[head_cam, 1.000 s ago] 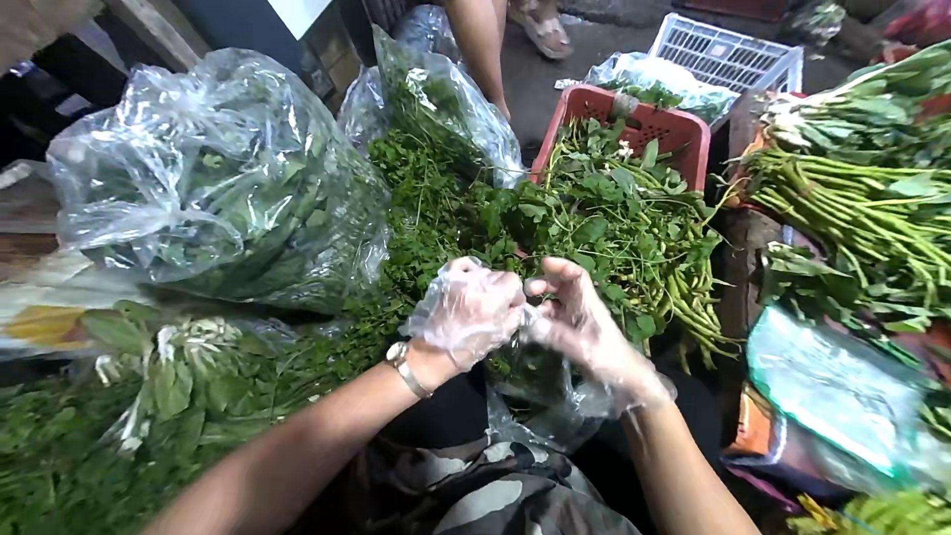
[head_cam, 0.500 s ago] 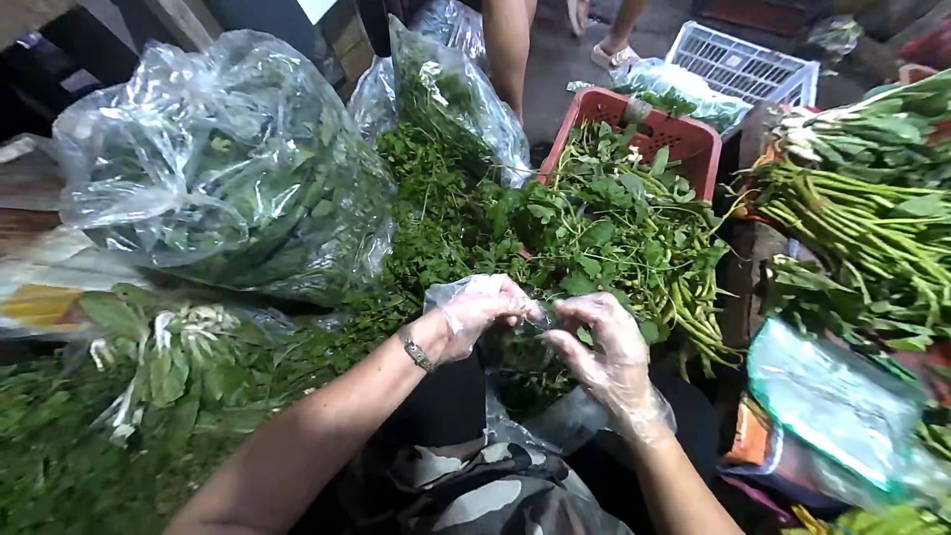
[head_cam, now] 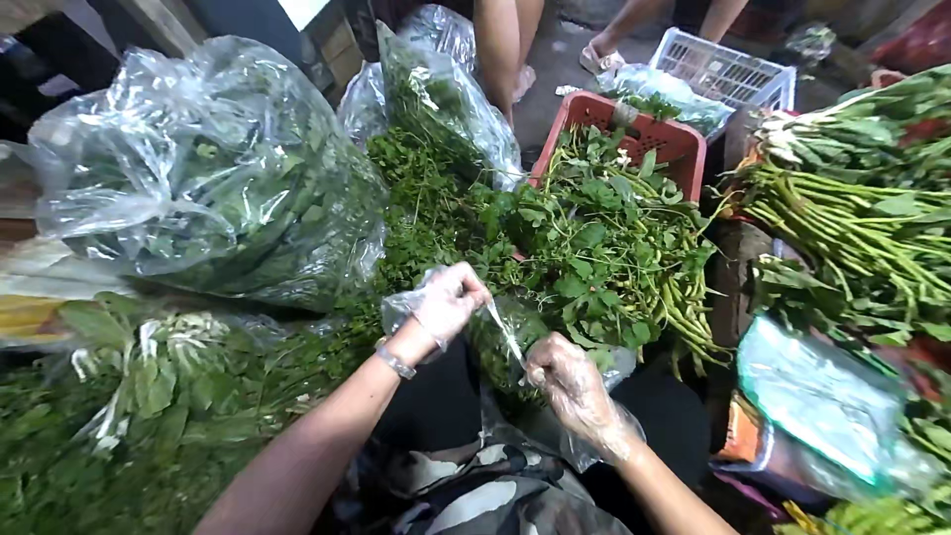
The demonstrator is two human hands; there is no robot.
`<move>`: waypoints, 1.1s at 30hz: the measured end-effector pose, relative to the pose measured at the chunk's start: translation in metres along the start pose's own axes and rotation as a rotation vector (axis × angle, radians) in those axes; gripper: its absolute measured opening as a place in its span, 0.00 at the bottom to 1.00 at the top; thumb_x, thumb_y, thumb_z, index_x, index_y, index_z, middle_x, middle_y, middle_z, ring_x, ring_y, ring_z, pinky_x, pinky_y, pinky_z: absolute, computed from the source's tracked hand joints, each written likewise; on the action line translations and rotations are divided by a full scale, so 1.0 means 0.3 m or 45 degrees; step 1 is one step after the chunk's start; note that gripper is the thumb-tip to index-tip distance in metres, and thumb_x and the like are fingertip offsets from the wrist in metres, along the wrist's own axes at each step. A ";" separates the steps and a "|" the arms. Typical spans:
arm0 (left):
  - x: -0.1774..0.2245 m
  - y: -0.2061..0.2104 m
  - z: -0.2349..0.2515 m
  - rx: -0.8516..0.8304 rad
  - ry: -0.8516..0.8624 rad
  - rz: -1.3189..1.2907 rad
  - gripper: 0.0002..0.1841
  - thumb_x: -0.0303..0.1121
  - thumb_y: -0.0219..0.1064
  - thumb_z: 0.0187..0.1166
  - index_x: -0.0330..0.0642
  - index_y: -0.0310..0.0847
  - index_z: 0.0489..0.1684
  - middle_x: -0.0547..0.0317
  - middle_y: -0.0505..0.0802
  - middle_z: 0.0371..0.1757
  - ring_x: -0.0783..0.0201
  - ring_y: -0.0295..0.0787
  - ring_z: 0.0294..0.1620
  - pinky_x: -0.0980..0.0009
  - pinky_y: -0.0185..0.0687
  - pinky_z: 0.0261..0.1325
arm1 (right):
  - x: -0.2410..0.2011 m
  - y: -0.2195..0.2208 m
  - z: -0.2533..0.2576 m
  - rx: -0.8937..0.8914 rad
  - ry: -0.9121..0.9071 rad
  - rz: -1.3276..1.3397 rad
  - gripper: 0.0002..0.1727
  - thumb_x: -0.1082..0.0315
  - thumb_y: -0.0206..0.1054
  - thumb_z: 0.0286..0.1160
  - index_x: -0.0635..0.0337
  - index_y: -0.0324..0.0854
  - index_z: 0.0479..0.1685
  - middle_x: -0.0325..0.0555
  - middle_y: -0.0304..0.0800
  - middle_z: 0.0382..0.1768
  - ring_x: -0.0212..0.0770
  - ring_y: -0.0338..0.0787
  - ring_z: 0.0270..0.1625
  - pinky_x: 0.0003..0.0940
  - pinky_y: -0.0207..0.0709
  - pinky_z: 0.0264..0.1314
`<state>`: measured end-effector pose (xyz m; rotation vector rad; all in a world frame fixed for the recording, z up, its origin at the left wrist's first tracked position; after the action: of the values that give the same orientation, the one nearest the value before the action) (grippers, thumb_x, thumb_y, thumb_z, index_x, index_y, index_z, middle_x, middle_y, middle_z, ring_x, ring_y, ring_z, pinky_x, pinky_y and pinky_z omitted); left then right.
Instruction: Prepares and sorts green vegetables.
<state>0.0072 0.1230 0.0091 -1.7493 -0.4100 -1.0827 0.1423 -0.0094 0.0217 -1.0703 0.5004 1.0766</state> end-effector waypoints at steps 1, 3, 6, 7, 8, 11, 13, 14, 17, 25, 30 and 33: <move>-0.005 0.013 -0.008 -0.039 -0.025 0.125 0.08 0.33 0.69 0.80 0.37 0.87 0.41 0.51 0.92 0.40 0.56 0.89 0.47 0.51 0.81 0.56 | 0.015 -0.006 -0.009 0.010 0.053 0.033 0.11 0.69 0.59 0.82 0.66 0.81 0.34 0.51 0.85 0.39 0.34 0.85 0.49 0.23 0.78 0.57; 0.007 0.033 -0.022 -0.184 -0.060 0.387 0.14 0.40 0.64 0.86 0.36 0.87 0.47 0.42 0.92 0.43 0.43 0.89 0.52 0.39 0.78 0.58 | 0.049 -0.049 -0.008 0.131 0.180 0.135 0.09 0.71 0.58 0.80 0.65 0.79 0.34 0.45 0.87 0.43 0.27 0.86 0.54 0.23 0.80 0.60; 0.055 0.043 -0.065 -0.111 0.280 0.200 0.18 0.37 0.58 0.85 0.31 0.87 0.36 0.43 0.89 0.44 0.52 0.86 0.48 0.53 0.79 0.54 | 0.087 -0.100 0.008 0.318 0.319 0.244 0.08 0.71 0.52 0.83 0.64 0.74 0.39 0.38 0.88 0.44 0.23 0.88 0.50 0.24 0.84 0.55; 0.063 0.049 -0.082 -0.031 0.414 -0.074 0.16 0.36 0.56 0.83 0.34 0.85 0.30 0.52 0.86 0.45 0.66 0.82 0.49 0.68 0.76 0.56 | 0.089 -0.095 0.016 0.331 0.366 0.258 0.08 0.71 0.50 0.85 0.65 0.72 0.41 0.37 0.88 0.43 0.23 0.88 0.46 0.23 0.85 0.52; 0.074 0.065 -0.096 -0.014 0.511 -0.371 0.15 0.34 0.54 0.83 0.36 0.83 0.30 0.59 0.87 0.48 0.76 0.81 0.54 0.77 0.77 0.60 | 0.091 -0.084 0.022 0.327 0.418 0.281 0.08 0.71 0.49 0.86 0.67 0.71 0.43 0.39 0.88 0.42 0.24 0.89 0.42 0.24 0.87 0.48; 0.101 0.120 -0.107 -0.043 0.577 -0.786 0.12 0.29 0.55 0.86 0.35 0.86 0.41 0.67 0.94 0.45 0.82 0.87 0.52 0.78 0.82 0.62 | 0.086 -0.060 0.044 0.290 0.456 0.254 0.09 0.71 0.50 0.86 0.69 0.72 0.43 0.40 0.87 0.40 0.23 0.88 0.36 0.22 0.86 0.41; 0.095 0.149 -0.101 -0.076 0.523 -0.751 0.08 0.24 0.59 0.82 0.29 0.81 0.48 0.64 0.92 0.45 0.80 0.87 0.49 0.78 0.83 0.60 | 0.090 -0.074 0.060 0.318 0.377 0.250 0.09 0.72 0.53 0.83 0.66 0.76 0.38 0.39 0.84 0.41 0.22 0.85 0.41 0.20 0.82 0.46; 0.085 0.158 -0.097 -0.074 0.482 -0.709 0.10 0.24 0.61 0.80 0.27 0.79 0.52 0.63 0.92 0.44 0.80 0.88 0.47 0.77 0.84 0.58 | 0.099 -0.080 0.067 0.332 0.407 0.310 0.07 0.73 0.54 0.81 0.62 0.76 0.36 0.36 0.83 0.41 0.21 0.83 0.43 0.20 0.81 0.49; 0.067 0.147 -0.089 -0.062 0.398 -0.583 0.11 0.26 0.66 0.78 0.29 0.80 0.53 0.65 0.93 0.40 0.81 0.88 0.42 0.78 0.84 0.54 | 0.152 -0.071 0.066 0.418 0.787 0.624 0.07 0.75 0.54 0.80 0.56 0.76 0.36 0.32 0.84 0.33 0.23 0.84 0.35 0.21 0.82 0.43; 0.089 0.163 -0.081 -0.276 0.202 -0.143 0.20 0.36 0.72 0.76 0.31 0.80 0.59 0.60 0.91 0.37 0.74 0.84 0.38 0.71 0.80 0.51 | 0.168 0.002 0.086 0.240 1.062 0.743 0.04 0.76 0.61 0.80 0.61 0.80 0.39 0.37 0.86 0.33 0.28 0.86 0.35 0.26 0.83 0.43; 0.061 0.172 -0.070 -0.221 0.131 -0.769 0.03 0.21 0.67 0.74 0.40 0.81 0.35 0.72 0.89 0.30 0.81 0.87 0.33 0.81 0.85 0.45 | 0.136 0.003 0.107 0.187 0.907 0.684 0.08 0.72 0.61 0.81 0.63 0.87 0.43 0.37 0.89 0.39 0.26 0.88 0.41 0.25 0.84 0.50; 0.023 0.171 -0.066 -0.195 0.167 -1.224 0.12 0.20 0.65 0.73 0.54 0.78 0.28 0.77 0.91 0.27 0.80 0.88 0.31 0.81 0.86 0.42 | 0.123 -0.005 0.093 0.093 0.853 0.683 0.15 0.73 0.63 0.78 0.66 0.81 0.61 0.37 0.89 0.45 0.25 0.89 0.45 0.23 0.85 0.52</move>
<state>0.0368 0.0814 -0.0123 -1.5951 -1.1763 -1.9177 0.1554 0.0321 0.0059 -1.2592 1.4139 1.1269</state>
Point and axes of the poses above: each hand's wrist, its own z-axis towards the middle knuckle, its own y-axis out of the palm, x = y × z, the point moved 9 cm from there along z, towards the middle knuckle
